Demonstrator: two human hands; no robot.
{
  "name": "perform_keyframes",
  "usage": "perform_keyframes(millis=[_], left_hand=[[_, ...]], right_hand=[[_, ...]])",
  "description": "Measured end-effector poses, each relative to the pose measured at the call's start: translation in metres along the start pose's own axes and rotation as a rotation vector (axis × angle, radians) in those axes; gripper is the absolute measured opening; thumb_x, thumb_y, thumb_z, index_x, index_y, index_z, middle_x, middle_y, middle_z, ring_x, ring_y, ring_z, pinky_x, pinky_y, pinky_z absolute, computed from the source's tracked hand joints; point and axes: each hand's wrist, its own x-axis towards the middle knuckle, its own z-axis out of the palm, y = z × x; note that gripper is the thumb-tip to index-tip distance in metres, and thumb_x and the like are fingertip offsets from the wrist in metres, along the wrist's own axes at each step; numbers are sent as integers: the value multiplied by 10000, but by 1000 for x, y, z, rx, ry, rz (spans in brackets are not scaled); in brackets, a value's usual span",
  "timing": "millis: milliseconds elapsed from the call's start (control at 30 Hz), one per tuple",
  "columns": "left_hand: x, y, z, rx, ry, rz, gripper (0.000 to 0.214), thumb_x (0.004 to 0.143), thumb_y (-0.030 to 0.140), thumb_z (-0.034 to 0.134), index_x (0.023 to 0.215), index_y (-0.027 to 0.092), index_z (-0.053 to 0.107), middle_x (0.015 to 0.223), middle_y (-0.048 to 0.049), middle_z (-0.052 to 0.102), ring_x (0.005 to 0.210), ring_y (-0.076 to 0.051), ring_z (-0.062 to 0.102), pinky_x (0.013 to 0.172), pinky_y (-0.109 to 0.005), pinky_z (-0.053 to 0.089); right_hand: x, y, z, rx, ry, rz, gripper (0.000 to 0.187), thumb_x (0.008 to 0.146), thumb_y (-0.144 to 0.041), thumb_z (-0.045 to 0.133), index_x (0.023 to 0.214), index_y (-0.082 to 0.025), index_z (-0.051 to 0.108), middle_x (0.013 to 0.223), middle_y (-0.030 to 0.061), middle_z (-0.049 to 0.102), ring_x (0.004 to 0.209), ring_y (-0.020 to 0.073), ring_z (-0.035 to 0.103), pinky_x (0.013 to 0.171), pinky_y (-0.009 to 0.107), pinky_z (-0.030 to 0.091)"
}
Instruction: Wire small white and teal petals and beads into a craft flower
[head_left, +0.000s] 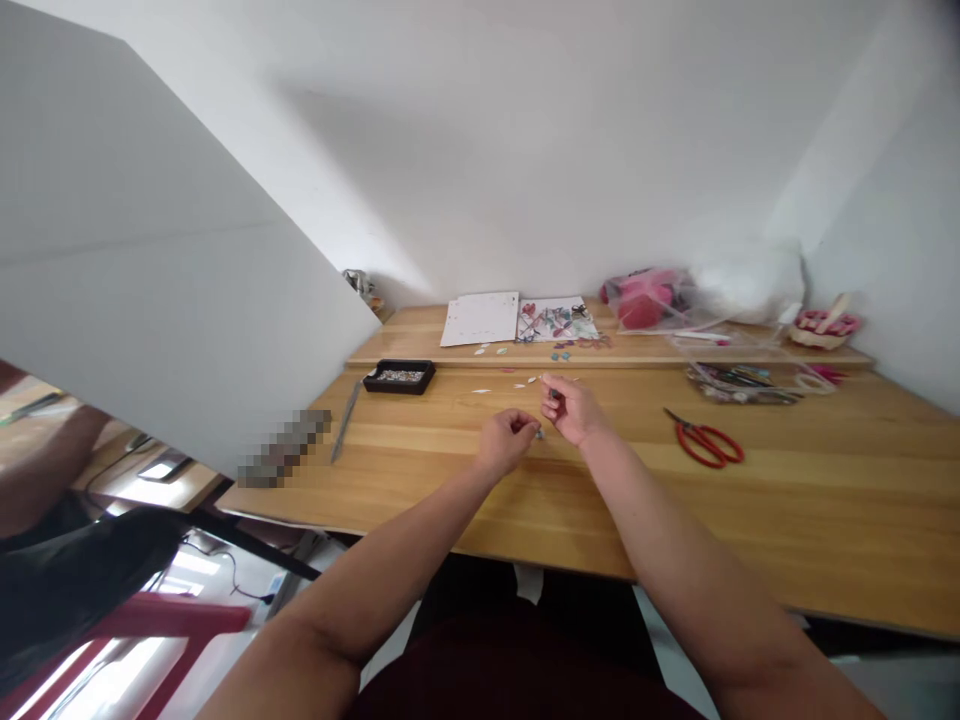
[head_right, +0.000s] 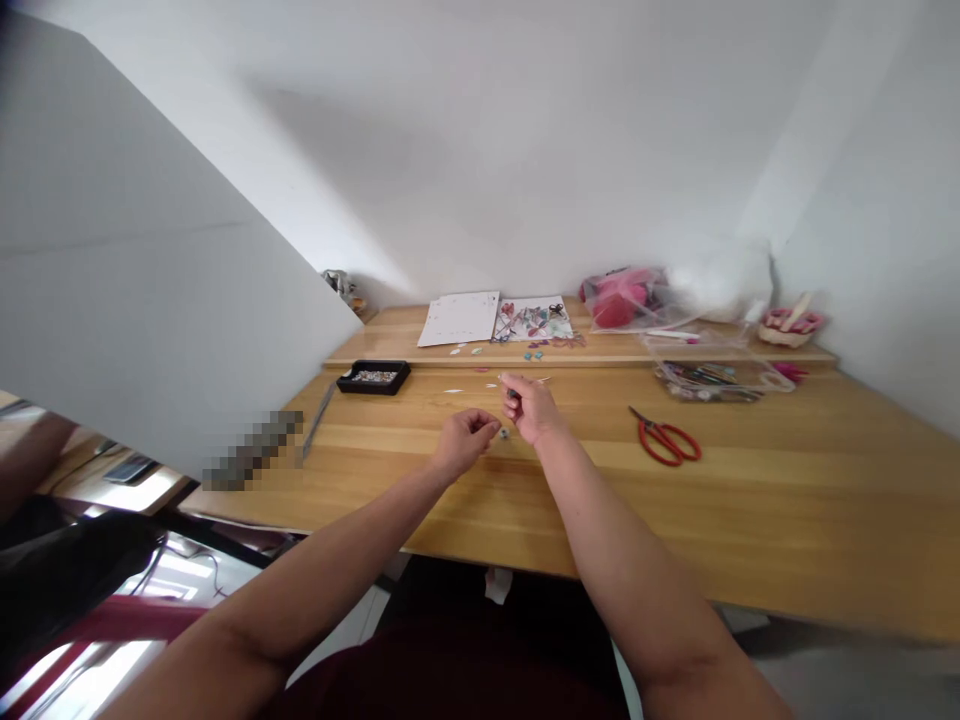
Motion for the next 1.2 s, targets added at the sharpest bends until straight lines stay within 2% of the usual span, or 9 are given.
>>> perform_keyframes(millis=[200,400,500,600,733,933,1000,1100,1200], left_hand=[[-9,-7,4,62,13,58,133,829,274,660,811,147,696,655,-1,659,578,-116,566,587,-242,454],[-32,-2,-2,167,-46,159,290,858,246,655,1134,173,702,983,-70,765,949,-216,675,829,-342,526],[-55,-1,-8,359,-97,373,433,837,211,690,1267,180,651,1149,-93,740,1162,-267,603,1042,-443,448],[-83,-4,-15,618,-134,593,470,876,250,682,1334,191,598,1324,-116,665,1277,-305,528,1064,-500,405],[-111,-11,-24,722,-202,705,318,944,303,629,1246,202,635,1284,-91,686,1268,-282,537,1049,-469,392],[-117,-14,-31,773,-227,749,225,989,311,559,1143,187,668,1163,-84,724,1174,-260,583,1019,-449,376],[-117,-13,-31,770,-221,749,209,982,297,566,1125,188,674,1143,-81,727,1139,-250,596,1006,-443,380],[-116,-13,-30,754,-191,740,190,967,277,580,1095,179,681,1123,-85,726,1092,-241,605,976,-433,391],[-116,-14,-29,747,-177,735,181,956,265,585,1079,178,685,1112,-87,728,1070,-242,611,957,-434,395]], right_hand=[[3,1,-3,0,26,16,323,582,-247,874,661,-181,568,524,-77,438,433,33,302,375,163,261],[7,-1,-8,10,94,57,278,655,-200,821,671,-185,544,484,-90,398,408,32,267,366,167,256],[9,-1,-10,5,111,75,243,685,-189,802,691,-184,559,476,-93,393,401,34,256,360,171,242],[9,0,-12,-2,108,88,243,693,-187,798,690,-182,554,472,-97,387,398,33,249,359,171,235],[9,3,-16,-17,87,90,328,660,-187,829,648,-190,501,472,-98,385,398,33,261,361,177,228],[10,8,-21,-44,86,47,371,651,-200,853,632,-196,483,463,-103,381,388,33,258,355,186,214],[11,9,-23,-48,99,36,344,707,-206,834,651,-187,495,473,-108,376,383,31,261,355,182,215],[13,12,-28,-55,126,34,255,888,-245,723,732,-160,541,531,-108,394,393,30,282,363,162,239],[16,16,-34,-63,155,46,205,990,-289,622,857,-135,596,639,-77,492,440,34,378,394,153,330]])
